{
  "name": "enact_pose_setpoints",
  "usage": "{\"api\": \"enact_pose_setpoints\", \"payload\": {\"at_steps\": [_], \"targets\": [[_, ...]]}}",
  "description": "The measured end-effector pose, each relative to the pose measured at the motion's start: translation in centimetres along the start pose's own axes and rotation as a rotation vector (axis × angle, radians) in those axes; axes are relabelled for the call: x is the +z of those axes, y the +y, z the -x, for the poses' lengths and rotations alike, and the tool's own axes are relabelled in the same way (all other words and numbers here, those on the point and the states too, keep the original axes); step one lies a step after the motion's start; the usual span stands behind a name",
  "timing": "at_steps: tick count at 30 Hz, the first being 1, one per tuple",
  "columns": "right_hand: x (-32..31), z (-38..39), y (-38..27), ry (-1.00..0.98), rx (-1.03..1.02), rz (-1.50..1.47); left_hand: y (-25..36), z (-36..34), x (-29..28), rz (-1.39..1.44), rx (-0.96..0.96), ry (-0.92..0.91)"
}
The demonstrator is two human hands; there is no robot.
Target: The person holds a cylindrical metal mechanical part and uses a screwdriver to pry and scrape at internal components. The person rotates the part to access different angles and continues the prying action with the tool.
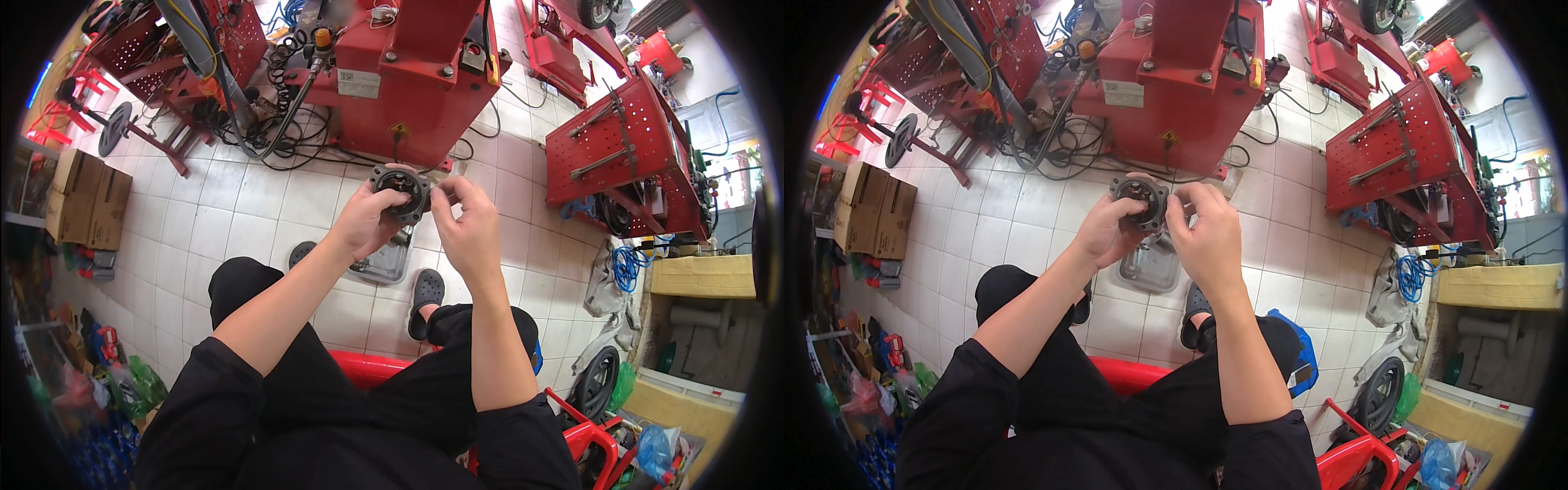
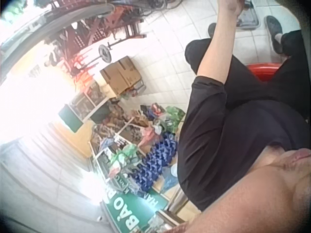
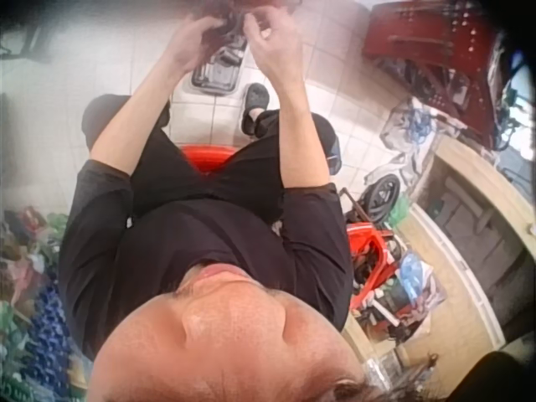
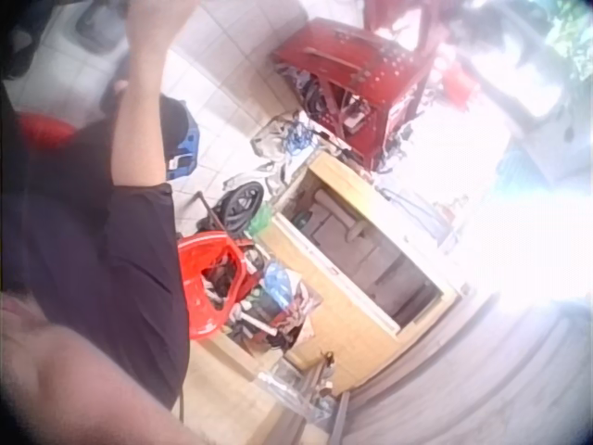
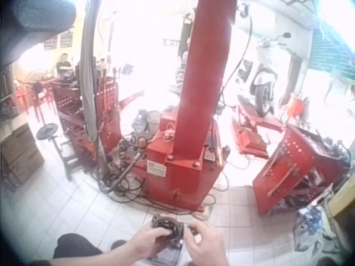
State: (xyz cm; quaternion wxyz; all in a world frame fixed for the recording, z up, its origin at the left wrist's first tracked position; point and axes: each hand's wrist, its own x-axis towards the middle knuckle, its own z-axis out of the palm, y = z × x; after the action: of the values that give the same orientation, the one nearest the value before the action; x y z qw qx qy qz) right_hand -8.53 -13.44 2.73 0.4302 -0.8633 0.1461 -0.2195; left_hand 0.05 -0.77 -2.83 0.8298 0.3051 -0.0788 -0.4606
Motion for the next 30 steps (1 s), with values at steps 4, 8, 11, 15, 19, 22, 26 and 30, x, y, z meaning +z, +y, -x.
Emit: {"api": "enact_pose_setpoints", "payload": {"at_steps": [4,8,11,15,19,22,26,30], "targets": [[0.1,0.0,0.8,0.010,-0.117,0.138,0.0,0.1,0.7,0.040,-0.052,0.078],[0.3,-0.2,1.0,0.026,-0.238,0.272,0.0,0.1,0.4,0.074,-0.056,0.077],[0.4,-0.5,2.1,0.092,-0.206,0.257,-0.1,0.0,0.3,0.136,-0.081,0.088],[-0.6,-6.8,5.3,0.159,0.269,-0.179,0.4,-1.0,-0.1,0.267,-0.060,0.073],[-2.0,-18.3,12.6,0.289,0.381,0.153,0.9,-2.0,-0.3,0.344,-0.048,0.101],[-2.2,-24.3,17.7,0.378,0.390,0.433,1.2,-2.5,-1.2,0.412,-0.023,0.104],[-0.1,-27.0,17.7,0.118,0.543,0.423,3.1,-2.1,-2.2,0.435,0.038,0.106],[-2.7,-27.9,22.9,0.195,0.476,0.612,2.8,-2.7,-1.5,0.472,0.005,0.122]]}}
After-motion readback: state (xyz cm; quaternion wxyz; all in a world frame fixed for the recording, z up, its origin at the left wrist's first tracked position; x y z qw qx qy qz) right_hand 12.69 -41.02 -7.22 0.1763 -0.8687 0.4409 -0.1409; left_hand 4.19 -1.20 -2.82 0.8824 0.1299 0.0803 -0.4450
